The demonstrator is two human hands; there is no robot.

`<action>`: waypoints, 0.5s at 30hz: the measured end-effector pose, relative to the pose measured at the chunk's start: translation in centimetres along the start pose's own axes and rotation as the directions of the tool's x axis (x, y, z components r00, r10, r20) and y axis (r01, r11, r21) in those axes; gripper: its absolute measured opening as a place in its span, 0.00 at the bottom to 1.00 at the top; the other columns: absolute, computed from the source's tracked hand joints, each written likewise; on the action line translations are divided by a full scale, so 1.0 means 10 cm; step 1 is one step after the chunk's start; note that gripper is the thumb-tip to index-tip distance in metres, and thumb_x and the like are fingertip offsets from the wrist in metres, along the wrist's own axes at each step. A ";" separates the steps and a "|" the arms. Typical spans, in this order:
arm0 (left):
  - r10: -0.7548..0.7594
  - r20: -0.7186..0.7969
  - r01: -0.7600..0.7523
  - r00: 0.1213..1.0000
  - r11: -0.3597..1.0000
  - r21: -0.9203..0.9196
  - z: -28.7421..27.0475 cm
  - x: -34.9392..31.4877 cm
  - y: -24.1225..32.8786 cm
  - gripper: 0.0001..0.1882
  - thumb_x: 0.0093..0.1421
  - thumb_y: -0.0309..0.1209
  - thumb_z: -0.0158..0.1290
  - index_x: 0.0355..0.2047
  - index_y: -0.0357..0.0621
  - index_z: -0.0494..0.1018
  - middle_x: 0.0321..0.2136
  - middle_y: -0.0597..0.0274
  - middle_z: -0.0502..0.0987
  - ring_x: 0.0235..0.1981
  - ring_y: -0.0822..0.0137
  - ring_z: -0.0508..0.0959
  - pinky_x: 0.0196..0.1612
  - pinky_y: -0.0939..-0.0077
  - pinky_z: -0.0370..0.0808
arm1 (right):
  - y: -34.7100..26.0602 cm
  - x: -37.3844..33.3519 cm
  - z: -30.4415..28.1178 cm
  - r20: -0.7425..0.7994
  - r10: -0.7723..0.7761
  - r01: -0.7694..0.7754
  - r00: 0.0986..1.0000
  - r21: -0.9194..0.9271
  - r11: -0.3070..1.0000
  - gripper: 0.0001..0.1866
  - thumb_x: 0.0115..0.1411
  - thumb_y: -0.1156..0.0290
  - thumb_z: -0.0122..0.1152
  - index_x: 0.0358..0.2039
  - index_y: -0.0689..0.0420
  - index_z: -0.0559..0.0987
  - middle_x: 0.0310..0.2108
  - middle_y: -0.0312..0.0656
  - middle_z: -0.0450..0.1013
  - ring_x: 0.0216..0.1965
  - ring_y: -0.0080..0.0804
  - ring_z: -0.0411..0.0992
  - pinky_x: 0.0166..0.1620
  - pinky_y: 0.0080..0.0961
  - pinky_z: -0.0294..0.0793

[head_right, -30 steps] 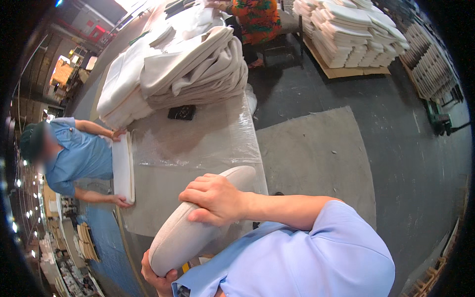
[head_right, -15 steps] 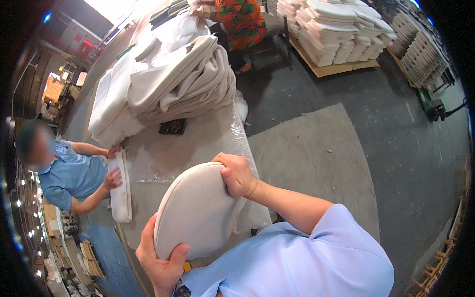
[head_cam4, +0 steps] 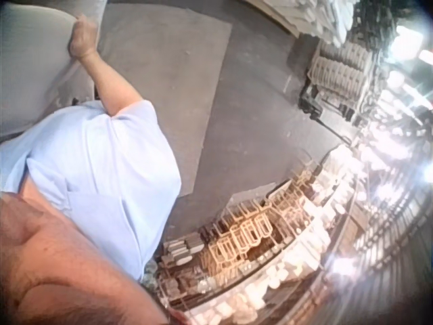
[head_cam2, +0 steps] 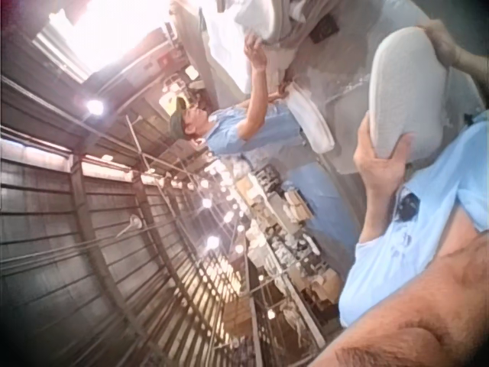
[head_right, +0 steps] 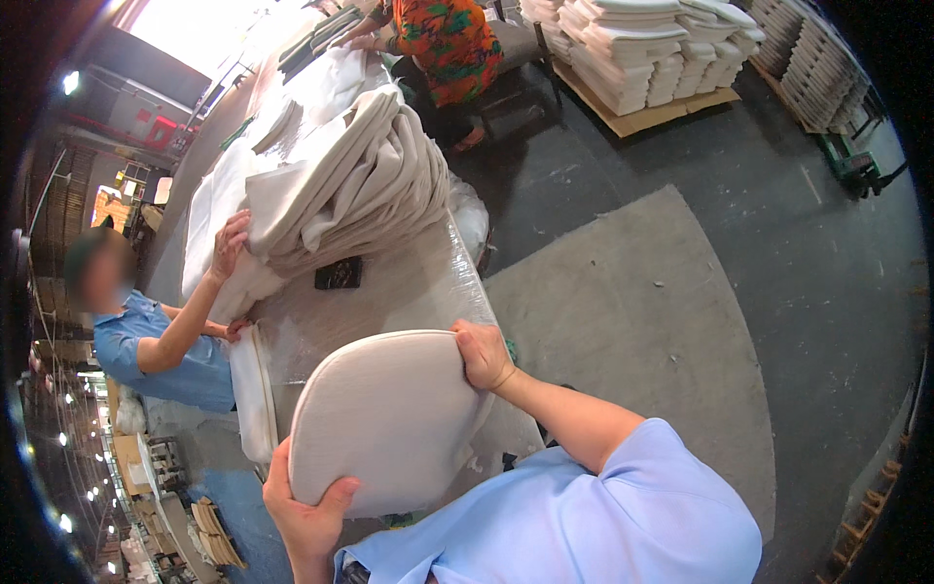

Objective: The person inserts white foam cushions into fabric covers by hand, aligning the foam and pulling the cover over it. The person then closes the zipper on each cover and places the finished cushion on a stack.

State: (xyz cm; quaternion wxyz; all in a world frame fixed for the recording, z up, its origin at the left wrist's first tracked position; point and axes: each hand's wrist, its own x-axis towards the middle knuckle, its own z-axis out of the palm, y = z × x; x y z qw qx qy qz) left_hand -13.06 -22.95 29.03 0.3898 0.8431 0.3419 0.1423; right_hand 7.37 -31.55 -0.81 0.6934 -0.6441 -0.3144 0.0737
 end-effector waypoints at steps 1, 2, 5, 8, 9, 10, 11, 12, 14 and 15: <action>-0.004 -0.032 0.004 0.999 1.000 -0.009 -0.05 -0.05 -0.09 0.44 0.48 0.46 0.79 0.56 0.29 0.74 0.41 0.50 0.85 0.42 0.60 0.85 0.48 0.66 0.81 | 0.03 -0.04 0.00 0.016 0.018 -0.018 1.000 -0.023 1.000 0.32 0.78 0.49 0.36 0.30 0.61 0.78 0.27 0.54 0.73 0.29 0.57 0.75 0.35 0.42 0.73; -0.009 -0.063 0.008 0.998 1.000 -0.017 -0.11 -0.12 -0.19 0.44 0.46 0.45 0.80 0.56 0.29 0.74 0.41 0.51 0.85 0.41 0.61 0.85 0.48 0.66 0.81 | 0.07 -0.08 0.00 0.032 0.037 -0.036 0.999 -0.046 0.998 0.31 0.78 0.50 0.37 0.30 0.61 0.78 0.27 0.55 0.73 0.29 0.58 0.74 0.36 0.43 0.73; 0.046 -0.189 -0.038 0.981 0.998 0.047 -0.33 -0.60 -0.63 0.46 0.45 0.48 0.80 0.56 0.30 0.74 0.44 0.50 0.84 0.43 0.60 0.85 0.50 0.64 0.81 | 0.16 -0.22 0.04 0.111 0.128 -0.115 0.986 -0.120 0.986 0.30 0.77 0.50 0.41 0.31 0.62 0.78 0.27 0.57 0.73 0.30 0.60 0.74 0.37 0.44 0.73; 0.184 -0.326 -0.101 0.927 0.962 0.255 -0.51 -1.27 -1.24 0.45 0.46 0.50 0.80 0.56 0.31 0.75 0.47 0.50 0.83 0.46 0.58 0.83 0.52 0.62 0.79 | 0.16 -0.42 0.05 0.130 0.317 -0.307 0.939 -0.094 0.947 0.29 0.77 0.49 0.43 0.30 0.63 0.77 0.26 0.57 0.72 0.29 0.59 0.72 0.37 0.44 0.71; 0.171 -0.395 -0.082 0.903 0.969 0.233 -0.48 -1.52 -1.43 0.45 0.46 0.50 0.80 0.56 0.32 0.75 0.47 0.49 0.82 0.47 0.58 0.83 0.52 0.61 0.79 | 0.16 -0.46 0.10 0.172 0.338 -0.337 0.925 -0.036 0.941 0.27 0.76 0.52 0.46 0.28 0.64 0.74 0.25 0.56 0.70 0.26 0.49 0.69 0.35 0.41 0.69; 0.154 -0.449 -0.064 0.880 0.976 0.210 -0.45 -1.74 -1.61 0.45 0.47 0.50 0.80 0.56 0.32 0.75 0.48 0.49 0.81 0.48 0.57 0.82 0.52 0.60 0.79 | 0.17 -0.51 0.14 0.167 0.356 -0.363 0.919 0.012 0.932 0.27 0.76 0.53 0.48 0.28 0.64 0.74 0.24 0.54 0.68 0.26 0.45 0.67 0.35 0.40 0.68; 0.131 -0.503 -0.039 0.854 0.981 0.190 -0.43 -1.97 -1.75 0.45 0.47 0.51 0.80 0.56 0.33 0.75 0.49 0.49 0.80 0.49 0.57 0.82 0.52 0.59 0.79 | 0.20 -0.55 0.19 0.170 0.380 -0.395 0.909 0.062 0.917 0.26 0.75 0.54 0.49 0.28 0.64 0.73 0.23 0.53 0.66 0.26 0.40 0.65 0.34 0.38 0.68; 0.067 -0.495 -0.009 0.866 0.993 0.119 -0.39 -2.11 -1.85 0.45 0.48 0.50 0.80 0.57 0.33 0.74 0.50 0.49 0.80 0.49 0.56 0.81 0.52 0.59 0.79 | 0.22 -0.57 0.23 0.164 0.393 -0.413 0.905 0.112 0.904 0.26 0.75 0.55 0.50 0.27 0.64 0.72 0.23 0.51 0.64 0.25 0.36 0.63 0.34 0.37 0.67; -0.005 -0.515 0.029 0.857 0.999 0.040 -0.28 -2.37 -2.03 0.45 0.49 0.48 0.79 0.59 0.33 0.73 0.52 0.50 0.78 0.50 0.56 0.81 0.53 0.58 0.78 | 0.24 -0.62 0.34 0.153 0.419 -0.442 0.895 0.173 0.880 0.27 0.76 0.55 0.51 0.26 0.65 0.70 0.22 0.45 0.61 0.28 0.30 0.60 0.35 0.35 0.65; -0.022 -0.541 0.045 0.840 0.999 0.029 -0.20 -2.51 -2.13 0.45 0.49 0.47 0.79 0.60 0.34 0.72 0.54 0.50 0.77 0.51 0.56 0.80 0.53 0.58 0.78 | 0.26 -0.65 0.41 0.142 0.420 -0.442 0.896 0.208 0.873 0.28 0.76 0.53 0.50 0.26 0.65 0.70 0.22 0.43 0.61 0.28 0.30 0.60 0.35 0.35 0.65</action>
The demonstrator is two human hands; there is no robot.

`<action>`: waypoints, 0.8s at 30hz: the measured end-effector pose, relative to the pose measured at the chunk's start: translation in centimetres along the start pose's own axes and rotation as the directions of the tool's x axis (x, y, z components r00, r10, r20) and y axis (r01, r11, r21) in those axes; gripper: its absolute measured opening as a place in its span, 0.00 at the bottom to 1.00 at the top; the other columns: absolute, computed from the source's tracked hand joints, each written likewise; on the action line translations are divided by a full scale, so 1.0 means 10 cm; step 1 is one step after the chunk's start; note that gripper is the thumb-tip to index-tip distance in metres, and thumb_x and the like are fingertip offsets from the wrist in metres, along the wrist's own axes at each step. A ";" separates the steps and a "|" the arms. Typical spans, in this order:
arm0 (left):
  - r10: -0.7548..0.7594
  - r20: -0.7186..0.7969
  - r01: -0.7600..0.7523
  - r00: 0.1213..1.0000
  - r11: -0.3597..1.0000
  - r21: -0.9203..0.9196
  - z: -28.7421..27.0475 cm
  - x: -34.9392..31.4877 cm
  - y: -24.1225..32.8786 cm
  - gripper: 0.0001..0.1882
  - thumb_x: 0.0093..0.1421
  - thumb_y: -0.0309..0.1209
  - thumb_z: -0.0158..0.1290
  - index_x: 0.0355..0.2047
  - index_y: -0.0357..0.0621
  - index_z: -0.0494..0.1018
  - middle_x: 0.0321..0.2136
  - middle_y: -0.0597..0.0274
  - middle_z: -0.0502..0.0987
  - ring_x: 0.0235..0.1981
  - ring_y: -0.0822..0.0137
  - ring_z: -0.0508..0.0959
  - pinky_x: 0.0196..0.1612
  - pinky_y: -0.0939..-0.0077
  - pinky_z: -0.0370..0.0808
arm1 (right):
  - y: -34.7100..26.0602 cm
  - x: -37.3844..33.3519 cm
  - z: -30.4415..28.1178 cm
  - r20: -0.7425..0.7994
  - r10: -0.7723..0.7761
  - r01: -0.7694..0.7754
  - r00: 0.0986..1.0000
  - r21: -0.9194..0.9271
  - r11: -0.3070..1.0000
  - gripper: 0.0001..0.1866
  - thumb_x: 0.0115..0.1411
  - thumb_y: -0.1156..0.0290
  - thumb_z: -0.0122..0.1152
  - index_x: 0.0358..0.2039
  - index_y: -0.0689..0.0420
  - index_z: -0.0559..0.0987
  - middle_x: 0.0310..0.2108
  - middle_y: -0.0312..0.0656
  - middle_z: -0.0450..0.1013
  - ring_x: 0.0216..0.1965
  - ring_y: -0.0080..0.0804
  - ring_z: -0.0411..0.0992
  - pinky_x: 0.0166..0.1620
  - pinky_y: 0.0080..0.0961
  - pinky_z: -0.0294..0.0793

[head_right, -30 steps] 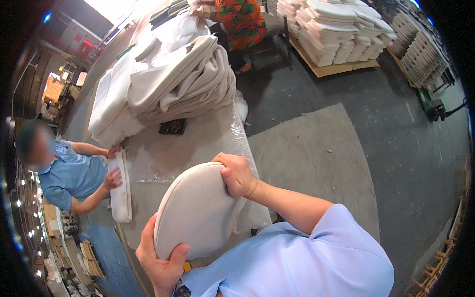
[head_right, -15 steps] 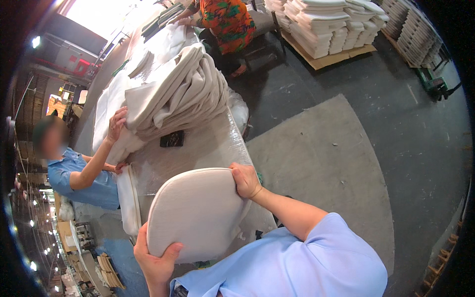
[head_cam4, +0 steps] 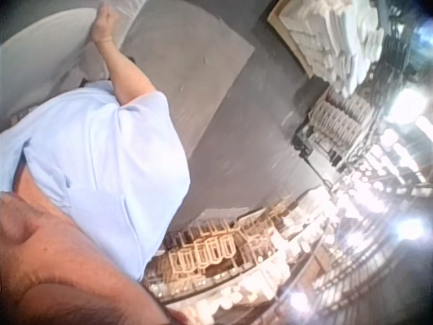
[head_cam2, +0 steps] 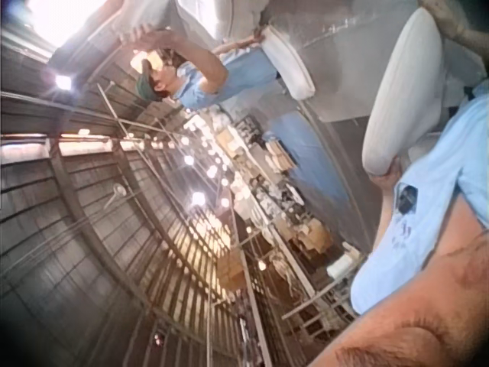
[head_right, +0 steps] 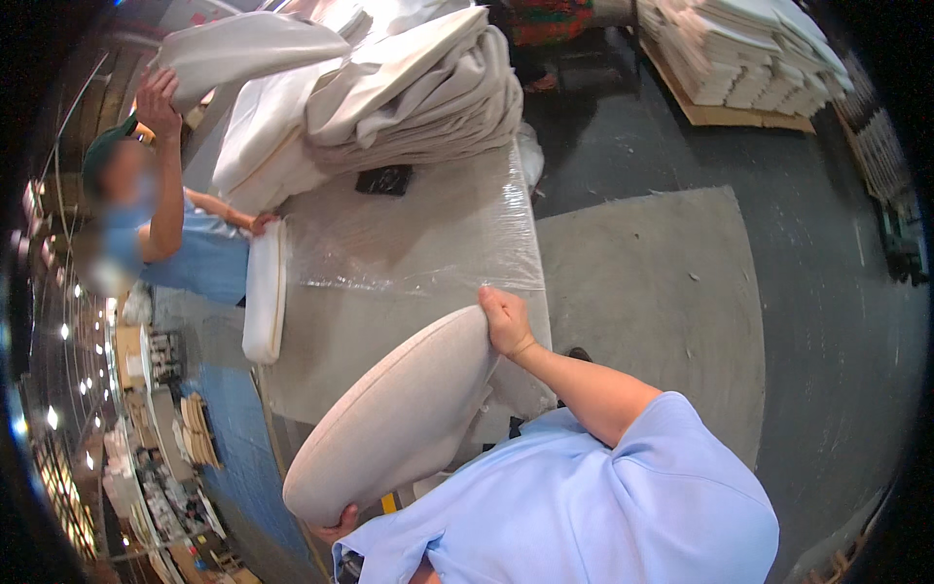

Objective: The person inserts white foam cushions into fabric covers by hand, aligning the foam and pulling the cover over it. The person then closes the zipper on each cover and places the finished cushion on a stack.

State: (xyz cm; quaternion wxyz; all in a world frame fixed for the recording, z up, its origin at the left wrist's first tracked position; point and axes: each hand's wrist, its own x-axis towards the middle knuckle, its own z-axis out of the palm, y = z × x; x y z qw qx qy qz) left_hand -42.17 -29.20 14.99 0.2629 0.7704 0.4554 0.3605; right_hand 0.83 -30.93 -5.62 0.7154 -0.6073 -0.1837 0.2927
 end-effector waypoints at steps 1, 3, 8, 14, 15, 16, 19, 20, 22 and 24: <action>0.039 -0.061 -0.036 0.997 0.998 0.050 0.01 -0.10 -0.08 0.45 0.50 0.46 0.79 0.61 0.34 0.71 0.56 0.50 0.76 0.52 0.56 0.80 0.55 0.58 0.77 | 0.02 -0.01 0.06 -0.018 -0.005 0.006 1.000 0.040 0.999 0.29 0.77 0.52 0.49 0.26 0.65 0.69 0.22 0.42 0.61 0.28 0.30 0.60 0.35 0.35 0.65; 0.023 -0.156 -0.014 0.987 0.998 0.060 -0.01 -0.32 -0.18 0.43 0.53 0.42 0.77 0.63 0.35 0.70 0.59 0.50 0.74 0.55 0.56 0.78 0.57 0.58 0.76 | 0.07 -0.04 0.12 0.002 0.121 -0.121 0.993 -0.016 0.992 0.30 0.78 0.50 0.47 0.28 0.65 0.73 0.25 0.45 0.69 0.31 0.33 0.67 0.39 0.36 0.68; -0.554 -0.222 0.392 0.802 0.769 -0.504 0.36 -0.30 -0.02 0.35 0.64 0.33 0.67 0.68 0.38 0.66 0.62 0.50 0.72 0.60 0.56 0.75 0.64 0.54 0.72 | 0.30 -0.21 0.33 0.003 0.254 -0.246 0.967 -0.234 0.941 0.32 0.77 0.46 0.44 0.44 0.66 0.82 0.42 0.59 0.80 0.48 0.47 0.79 0.53 0.41 0.73; -0.787 -0.024 0.616 0.617 0.502 -0.607 0.53 -0.56 -0.29 0.32 0.75 0.39 0.53 0.74 0.43 0.59 0.67 0.51 0.69 0.65 0.52 0.72 0.68 0.51 0.70 | 0.02 -0.20 -0.07 0.386 0.564 -0.339 0.730 -0.512 0.789 0.30 0.77 0.45 0.46 0.64 0.55 0.78 0.54 0.49 0.80 0.53 0.43 0.78 0.57 0.40 0.74; -0.799 0.011 0.648 0.601 0.479 -0.592 0.54 -0.66 -0.35 0.32 0.76 0.41 0.51 0.75 0.45 0.59 0.68 0.51 0.69 0.66 0.52 0.71 0.68 0.50 0.70 | -0.11 -0.15 -0.15 0.439 0.590 -0.394 0.678 -0.461 0.795 0.30 0.77 0.45 0.46 0.67 0.52 0.76 0.56 0.46 0.79 0.54 0.41 0.77 0.57 0.40 0.74; -0.813 0.052 0.674 0.579 0.442 -0.591 0.55 -0.74 -0.38 0.31 0.76 0.42 0.50 0.75 0.47 0.59 0.69 0.52 0.68 0.66 0.52 0.71 0.68 0.49 0.70 | -0.26 -0.09 -0.26 0.489 0.607 -0.448 0.627 -0.412 0.794 0.30 0.77 0.45 0.47 0.69 0.50 0.74 0.58 0.43 0.78 0.54 0.38 0.77 0.58 0.39 0.74; -0.819 0.238 0.724 0.523 0.278 -0.632 0.52 -0.78 -0.44 0.30 0.77 0.45 0.47 0.76 0.56 0.59 0.71 0.58 0.67 0.68 0.52 0.70 0.66 0.47 0.71 | -0.74 0.08 -0.39 0.610 0.581 -0.494 0.538 -0.330 0.805 0.31 0.77 0.45 0.47 0.74 0.45 0.68 0.61 0.43 0.74 0.53 0.32 0.75 0.58 0.35 0.75; -0.795 0.341 0.725 0.503 0.172 -0.667 0.47 -0.74 -0.46 0.29 0.77 0.45 0.46 0.76 0.59 0.59 0.71 0.60 0.66 0.68 0.52 0.70 0.66 0.47 0.72 | -0.85 0.12 -0.43 0.664 0.528 -0.464 0.529 -0.295 0.835 0.32 0.77 0.43 0.43 0.75 0.44 0.66 0.65 0.46 0.69 0.55 0.37 0.75 0.59 0.37 0.75; -0.754 0.509 0.766 0.416 -0.011 -0.643 0.39 -0.68 -0.48 0.28 0.77 0.48 0.46 0.75 0.66 0.61 0.70 0.65 0.68 0.65 0.52 0.73 0.61 0.45 0.76 | -1.16 0.11 -0.47 0.688 0.479 -0.454 0.545 -0.238 0.858 0.33 0.78 0.42 0.40 0.75 0.44 0.66 0.65 0.46 0.69 0.56 0.40 0.74 0.59 0.37 0.76; -0.729 0.572 0.820 0.375 -0.026 -0.571 0.42 -0.61 -0.43 0.28 0.77 0.50 0.46 0.74 0.67 0.62 0.69 0.65 0.69 0.64 0.53 0.74 0.57 0.46 0.79 | -1.41 0.16 -0.53 0.702 0.421 -0.404 0.574 -0.205 0.892 0.34 0.78 0.39 0.35 0.74 0.44 0.66 0.65 0.45 0.68 0.57 0.44 0.73 0.60 0.40 0.75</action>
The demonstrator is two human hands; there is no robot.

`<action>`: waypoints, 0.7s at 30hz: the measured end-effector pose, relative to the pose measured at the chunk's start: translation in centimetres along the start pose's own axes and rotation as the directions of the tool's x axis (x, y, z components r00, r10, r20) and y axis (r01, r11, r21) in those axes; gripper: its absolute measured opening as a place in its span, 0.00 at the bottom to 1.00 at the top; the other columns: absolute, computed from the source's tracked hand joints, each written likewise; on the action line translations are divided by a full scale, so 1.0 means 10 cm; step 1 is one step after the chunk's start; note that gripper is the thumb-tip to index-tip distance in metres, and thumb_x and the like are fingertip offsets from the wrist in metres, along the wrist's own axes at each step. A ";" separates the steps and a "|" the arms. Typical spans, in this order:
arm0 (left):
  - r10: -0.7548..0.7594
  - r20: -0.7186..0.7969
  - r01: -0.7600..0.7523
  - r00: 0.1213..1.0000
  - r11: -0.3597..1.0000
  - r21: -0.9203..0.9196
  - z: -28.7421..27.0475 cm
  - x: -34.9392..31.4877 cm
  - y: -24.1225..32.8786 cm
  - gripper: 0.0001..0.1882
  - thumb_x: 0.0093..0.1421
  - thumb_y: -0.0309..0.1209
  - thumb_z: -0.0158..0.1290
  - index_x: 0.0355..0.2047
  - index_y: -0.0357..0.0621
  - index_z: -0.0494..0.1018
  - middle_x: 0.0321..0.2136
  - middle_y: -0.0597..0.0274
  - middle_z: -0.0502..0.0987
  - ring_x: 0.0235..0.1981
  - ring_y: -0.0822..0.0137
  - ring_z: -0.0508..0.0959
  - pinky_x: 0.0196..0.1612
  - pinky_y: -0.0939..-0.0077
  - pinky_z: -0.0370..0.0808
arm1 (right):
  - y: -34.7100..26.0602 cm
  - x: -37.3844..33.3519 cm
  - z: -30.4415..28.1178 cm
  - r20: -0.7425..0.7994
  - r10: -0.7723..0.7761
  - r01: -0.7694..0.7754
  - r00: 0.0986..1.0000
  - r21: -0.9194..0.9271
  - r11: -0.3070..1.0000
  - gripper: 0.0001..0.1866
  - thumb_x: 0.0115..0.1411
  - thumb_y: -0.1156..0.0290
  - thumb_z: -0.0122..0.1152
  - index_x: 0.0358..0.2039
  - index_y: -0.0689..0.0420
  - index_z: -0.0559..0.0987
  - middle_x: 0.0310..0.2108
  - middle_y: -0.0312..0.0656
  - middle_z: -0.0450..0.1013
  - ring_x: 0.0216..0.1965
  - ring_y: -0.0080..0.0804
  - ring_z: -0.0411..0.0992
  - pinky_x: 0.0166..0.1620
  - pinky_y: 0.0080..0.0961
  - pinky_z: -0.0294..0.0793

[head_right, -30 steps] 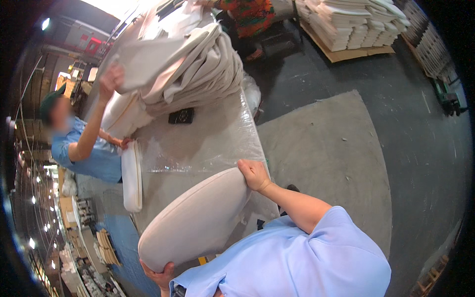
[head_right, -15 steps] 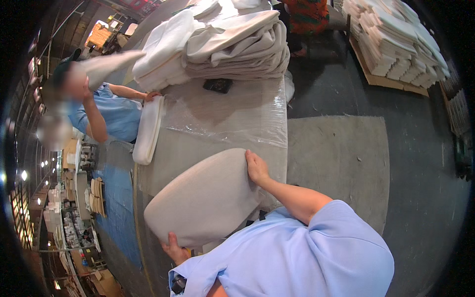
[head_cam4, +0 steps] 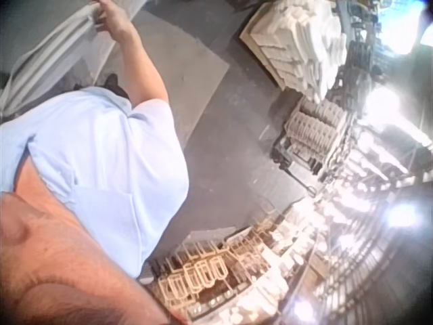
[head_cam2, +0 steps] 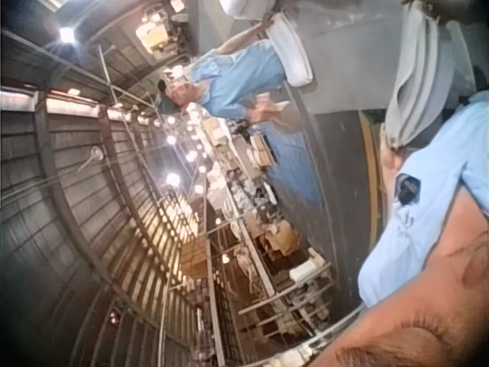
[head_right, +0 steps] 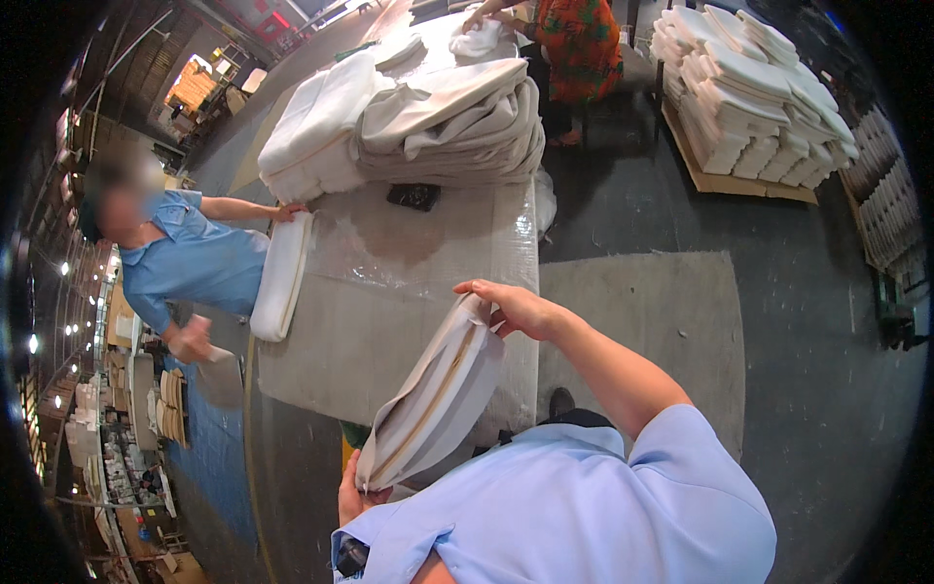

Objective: The person inserts white foam cushions into fabric covers by hand, aligning the foam and pulling the cover over it. The person then closes the zipper on each cover and places the finished cushion on a stack.

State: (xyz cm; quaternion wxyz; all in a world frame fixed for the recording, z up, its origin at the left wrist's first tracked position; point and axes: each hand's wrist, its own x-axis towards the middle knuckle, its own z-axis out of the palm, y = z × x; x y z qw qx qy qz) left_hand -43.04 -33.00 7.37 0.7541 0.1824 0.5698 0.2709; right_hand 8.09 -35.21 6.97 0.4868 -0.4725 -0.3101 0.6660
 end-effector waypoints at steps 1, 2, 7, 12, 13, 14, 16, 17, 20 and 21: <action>-0.038 0.020 0.037 0.999 0.999 0.033 0.06 0.02 0.03 0.28 0.77 0.51 0.46 0.74 0.68 0.62 0.69 0.65 0.69 0.63 0.53 0.75 0.55 0.46 0.81 | -0.07 -0.03 -0.04 -0.005 -0.025 0.025 1.000 -0.018 1.000 0.34 0.78 0.39 0.35 0.75 0.44 0.66 0.65 0.44 0.68 0.57 0.44 0.73 0.59 0.40 0.75; -0.008 0.026 0.007 1.000 0.999 0.048 0.14 0.02 -0.02 0.27 0.76 0.53 0.46 0.73 0.69 0.64 0.66 0.65 0.72 0.57 0.53 0.79 0.47 0.49 0.84 | -0.13 -0.05 -0.09 -0.008 -0.049 0.049 0.999 -0.037 0.998 0.34 0.78 0.39 0.35 0.75 0.43 0.65 0.64 0.44 0.68 0.56 0.43 0.73 0.59 0.40 0.75; -0.055 0.011 0.053 0.998 0.995 0.084 0.31 0.16 -0.12 0.24 0.76 0.55 0.46 0.68 0.70 0.69 0.55 0.68 0.80 0.41 0.59 0.82 0.33 0.58 0.81 | -0.26 -0.05 -0.18 -0.049 -0.062 0.056 0.997 -0.128 0.990 0.33 0.78 0.40 0.37 0.75 0.42 0.64 0.61 0.42 0.69 0.56 0.38 0.71 0.58 0.42 0.74; -0.098 -0.092 0.099 0.991 0.995 0.010 0.36 0.35 -0.16 0.21 0.76 0.55 0.46 0.62 0.66 0.73 0.47 0.69 0.81 0.34 0.64 0.79 0.30 0.68 0.74 | -0.24 -0.03 -0.15 -0.113 -0.055 0.028 0.992 -0.227 0.973 0.31 0.78 0.44 0.46 0.74 0.43 0.65 0.58 0.40 0.71 0.56 0.32 0.69 0.56 0.38 0.73; -0.099 -0.084 0.103 0.991 0.994 0.038 0.34 0.35 -0.12 0.21 0.76 0.55 0.46 0.60 0.64 0.74 0.46 0.69 0.81 0.36 0.65 0.79 0.31 0.68 0.75 | -0.21 -0.04 -0.16 -0.110 -0.052 0.026 0.993 -0.223 0.974 0.30 0.77 0.45 0.49 0.74 0.44 0.65 0.58 0.40 0.71 0.56 0.32 0.69 0.56 0.38 0.73; -0.094 -0.089 0.099 0.992 0.994 0.054 0.34 0.37 -0.09 0.21 0.76 0.55 0.47 0.61 0.64 0.74 0.46 0.69 0.81 0.37 0.65 0.79 0.31 0.68 0.75 | -0.20 -0.06 -0.17 -0.105 -0.049 0.025 0.993 -0.220 0.975 0.30 0.77 0.46 0.51 0.73 0.44 0.65 0.58 0.40 0.71 0.56 0.32 0.69 0.56 0.38 0.73; -0.062 -0.082 0.069 0.995 0.994 0.086 0.43 0.37 -0.07 0.22 0.75 0.56 0.48 0.62 0.64 0.74 0.46 0.69 0.81 0.38 0.64 0.79 0.31 0.68 0.75 | -0.21 -0.09 -0.20 -0.106 -0.037 0.013 0.994 -0.221 0.975 0.29 0.76 0.50 0.55 0.73 0.44 0.67 0.57 0.40 0.71 0.56 0.31 0.69 0.56 0.37 0.73; -0.040 -0.076 0.048 0.996 0.993 0.104 0.48 0.33 -0.06 0.23 0.75 0.56 0.48 0.62 0.65 0.74 0.46 0.69 0.81 0.38 0.64 0.80 0.32 0.67 0.75 | -0.21 -0.13 -0.21 -0.113 -0.024 -0.001 0.993 -0.221 0.975 0.29 0.75 0.52 0.57 0.72 0.44 0.68 0.57 0.40 0.71 0.56 0.31 0.69 0.56 0.36 0.73; 0.024 -0.046 -0.017 0.999 0.989 0.145 0.54 0.24 -0.03 0.27 0.74 0.55 0.51 0.69 0.66 0.67 0.57 0.65 0.77 0.52 0.58 0.77 0.41 0.63 0.79 | -0.12 -0.20 -0.31 -0.109 -0.053 0.036 0.993 -0.152 0.988 0.25 0.74 0.58 0.60 0.69 0.48 0.72 0.56 0.39 0.72 0.55 0.28 0.71 0.59 0.35 0.74; 0.069 0.000 -0.068 0.998 0.983 0.168 0.63 0.20 0.00 0.31 0.74 0.53 0.52 0.74 0.66 0.61 0.63 0.63 0.73 0.58 0.55 0.76 0.45 0.59 0.80 | -0.06 -0.25 -0.38 -0.113 -0.080 0.067 0.990 -0.119 0.991 0.24 0.74 0.60 0.60 0.68 0.50 0.73 0.55 0.38 0.73 0.55 0.26 0.72 0.61 0.34 0.74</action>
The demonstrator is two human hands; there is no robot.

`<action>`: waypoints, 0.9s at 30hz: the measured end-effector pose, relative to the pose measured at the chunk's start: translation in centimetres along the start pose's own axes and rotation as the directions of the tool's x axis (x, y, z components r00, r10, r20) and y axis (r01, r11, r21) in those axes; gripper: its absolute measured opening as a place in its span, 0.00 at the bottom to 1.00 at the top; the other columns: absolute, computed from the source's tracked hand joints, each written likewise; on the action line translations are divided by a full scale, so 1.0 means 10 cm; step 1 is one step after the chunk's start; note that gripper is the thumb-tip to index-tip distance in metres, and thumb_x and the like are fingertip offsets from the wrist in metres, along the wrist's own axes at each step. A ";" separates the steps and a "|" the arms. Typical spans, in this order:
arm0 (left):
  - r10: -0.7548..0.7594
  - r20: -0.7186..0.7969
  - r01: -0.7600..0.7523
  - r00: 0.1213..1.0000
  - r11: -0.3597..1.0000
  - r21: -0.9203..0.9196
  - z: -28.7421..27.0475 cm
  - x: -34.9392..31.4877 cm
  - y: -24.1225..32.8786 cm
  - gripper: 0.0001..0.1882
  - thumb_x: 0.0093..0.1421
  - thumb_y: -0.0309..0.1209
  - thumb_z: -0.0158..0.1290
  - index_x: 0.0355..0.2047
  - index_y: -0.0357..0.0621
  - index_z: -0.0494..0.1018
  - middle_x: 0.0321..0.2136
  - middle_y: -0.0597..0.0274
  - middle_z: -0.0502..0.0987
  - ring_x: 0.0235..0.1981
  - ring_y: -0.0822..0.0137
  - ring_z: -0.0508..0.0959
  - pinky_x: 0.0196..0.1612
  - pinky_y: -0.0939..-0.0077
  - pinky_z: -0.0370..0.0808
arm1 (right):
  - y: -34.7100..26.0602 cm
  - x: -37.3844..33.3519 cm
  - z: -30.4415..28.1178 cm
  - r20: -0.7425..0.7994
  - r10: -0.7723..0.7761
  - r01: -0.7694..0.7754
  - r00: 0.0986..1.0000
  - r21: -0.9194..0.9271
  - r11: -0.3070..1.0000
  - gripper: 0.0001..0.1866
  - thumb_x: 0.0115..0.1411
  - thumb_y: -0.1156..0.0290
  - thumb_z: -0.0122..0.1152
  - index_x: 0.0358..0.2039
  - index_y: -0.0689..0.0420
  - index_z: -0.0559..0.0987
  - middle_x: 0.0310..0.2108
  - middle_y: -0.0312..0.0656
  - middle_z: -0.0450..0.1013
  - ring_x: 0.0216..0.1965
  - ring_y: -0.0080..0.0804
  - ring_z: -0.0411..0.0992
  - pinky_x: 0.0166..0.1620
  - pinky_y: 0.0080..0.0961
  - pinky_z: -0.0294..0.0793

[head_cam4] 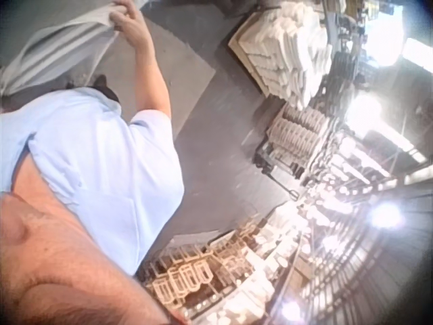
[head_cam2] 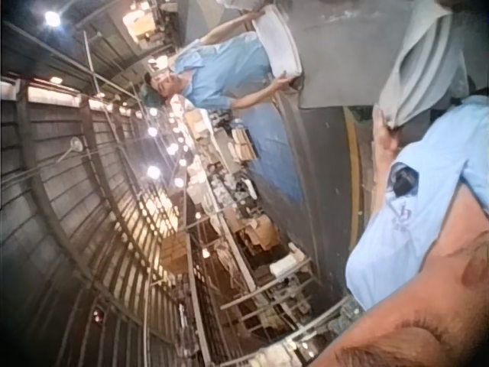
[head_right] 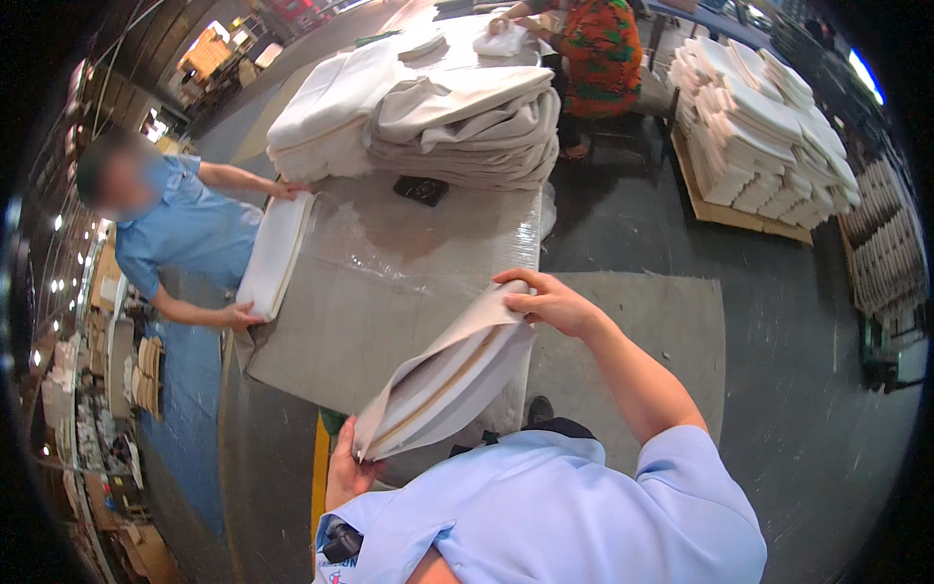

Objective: The person inserts white foam cushions into fabric covers by hand, aligning the foam and pulling the cover over it. The person then closes the zipper on each cover and places the finished cushion on a stack.

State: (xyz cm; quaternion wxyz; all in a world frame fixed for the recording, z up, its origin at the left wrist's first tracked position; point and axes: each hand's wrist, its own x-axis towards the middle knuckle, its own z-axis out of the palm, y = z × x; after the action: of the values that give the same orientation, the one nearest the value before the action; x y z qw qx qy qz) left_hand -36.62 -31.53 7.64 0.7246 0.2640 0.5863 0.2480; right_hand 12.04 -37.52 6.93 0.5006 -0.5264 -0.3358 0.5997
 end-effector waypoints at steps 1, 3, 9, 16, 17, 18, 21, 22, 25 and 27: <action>0.094 0.036 -0.094 0.995 0.996 0.006 0.09 -0.05 0.01 0.34 0.74 0.50 0.53 0.76 0.66 0.55 0.66 0.61 0.69 0.60 0.54 0.74 0.48 0.54 0.79 | 0.07 -0.06 -0.04 -0.026 -0.059 0.061 0.998 0.113 0.992 0.22 0.72 0.60 0.63 0.63 0.53 0.77 0.54 0.36 0.74 0.52 0.26 0.74 0.56 0.30 0.76; 0.278 0.118 -0.281 0.953 0.960 0.011 0.28 -0.12 -0.01 0.42 0.74 0.45 0.55 0.80 0.68 0.44 0.72 0.58 0.62 0.66 0.50 0.69 0.54 0.46 0.78 | 0.25 -0.12 -0.22 -0.057 -0.105 0.118 0.993 0.306 0.945 0.20 0.71 0.62 0.63 0.60 0.56 0.79 0.56 0.36 0.75 0.53 0.24 0.74 0.57 0.30 0.76; 0.507 0.039 -0.393 0.861 0.616 0.682 0.17 0.36 -0.44 0.44 0.70 0.35 0.59 0.80 0.53 0.48 0.73 0.43 0.59 0.69 0.39 0.66 0.67 0.42 0.68 | 0.67 0.10 -0.37 -0.348 -0.146 0.065 0.926 -0.234 0.970 0.18 0.68 0.63 0.66 0.53 0.60 0.84 0.62 0.42 0.77 0.49 0.32 0.80 0.56 0.28 0.76; 0.749 0.162 -0.164 0.642 -0.072 0.984 0.66 0.93 -0.36 0.39 0.70 0.46 0.54 0.76 0.43 0.59 0.75 0.38 0.55 0.76 0.33 0.51 0.76 0.37 0.47 | 0.60 0.74 0.28 -0.186 -0.540 0.013 0.821 -0.939 0.344 0.28 0.67 0.59 0.64 0.66 0.52 0.76 0.73 0.52 0.64 0.72 0.55 0.62 0.71 0.51 0.62; 0.729 0.169 -0.119 0.663 -0.120 0.986 0.77 0.99 -0.41 0.39 0.71 0.49 0.53 0.76 0.43 0.59 0.76 0.38 0.53 0.77 0.33 0.49 0.77 0.35 0.44 | 0.63 0.84 0.40 -0.160 -0.494 -0.030 0.854 -0.965 0.260 0.30 0.68 0.57 0.63 0.69 0.51 0.73 0.75 0.52 0.60 0.75 0.57 0.56 0.73 0.56 0.58; 0.705 0.199 -0.116 0.681 -0.165 0.979 0.86 1.01 -0.50 0.40 0.71 0.50 0.51 0.76 0.43 0.58 0.77 0.39 0.51 0.77 0.31 0.48 0.76 0.33 0.43 | 0.66 0.92 0.49 -0.142 -0.444 -0.072 0.885 -0.983 0.170 0.32 0.69 0.56 0.62 0.71 0.50 0.70 0.77 0.51 0.57 0.78 0.58 0.51 0.74 0.60 0.54; 0.639 0.288 -0.148 0.713 -0.265 0.953 0.98 1.01 -0.71 0.42 0.72 0.53 0.49 0.78 0.43 0.54 0.79 0.40 0.46 0.77 0.27 0.44 0.76 0.29 0.40 | 0.83 0.95 0.80 -0.025 -0.367 -0.022 0.930 -1.000 0.013 0.38 0.71 0.46 0.55 0.76 0.48 0.63 0.80 0.49 0.51 0.80 0.62 0.42 0.74 0.71 0.45; 0.623 0.344 -0.203 0.703 -0.288 0.936 0.97 0.99 -0.77 0.43 0.72 0.54 0.48 0.78 0.42 0.54 0.79 0.40 0.45 0.77 0.26 0.43 0.76 0.29 0.40 | 0.88 0.94 0.88 0.019 -0.383 -0.009 0.924 -0.997 -0.073 0.39 0.71 0.45 0.54 0.77 0.48 0.63 0.80 0.48 0.51 0.80 0.63 0.42 0.75 0.71 0.44; 0.586 0.404 -0.275 0.702 -0.301 0.913 1.03 0.95 -0.91 0.44 0.71 0.55 0.49 0.78 0.43 0.53 0.80 0.42 0.44 0.77 0.24 0.42 0.76 0.28 0.40 | 0.93 0.88 1.05 0.177 -0.300 0.152 0.937 -0.983 -0.105 0.41 0.70 0.42 0.54 0.77 0.46 0.62 0.80 0.46 0.50 0.80 0.62 0.39 0.75 0.73 0.40; 0.606 0.433 -0.300 0.667 -0.314 0.901 0.98 0.94 -0.96 0.45 0.69 0.56 0.52 0.78 0.44 0.55 0.80 0.43 0.43 0.77 0.24 0.40 0.75 0.27 0.40 | 0.97 0.79 1.25 0.318 -0.203 0.300 0.926 -0.947 -0.117 0.42 0.69 0.41 0.54 0.78 0.46 0.61 0.80 0.45 0.49 0.81 0.61 0.38 0.75 0.72 0.38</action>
State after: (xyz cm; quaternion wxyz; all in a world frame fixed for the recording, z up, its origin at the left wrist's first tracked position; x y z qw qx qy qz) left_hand -24.76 -33.18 -3.85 0.0692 0.8693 0.4876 0.0410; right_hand -1.98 -31.12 -1.68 0.0540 -0.6275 -0.7728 0.0780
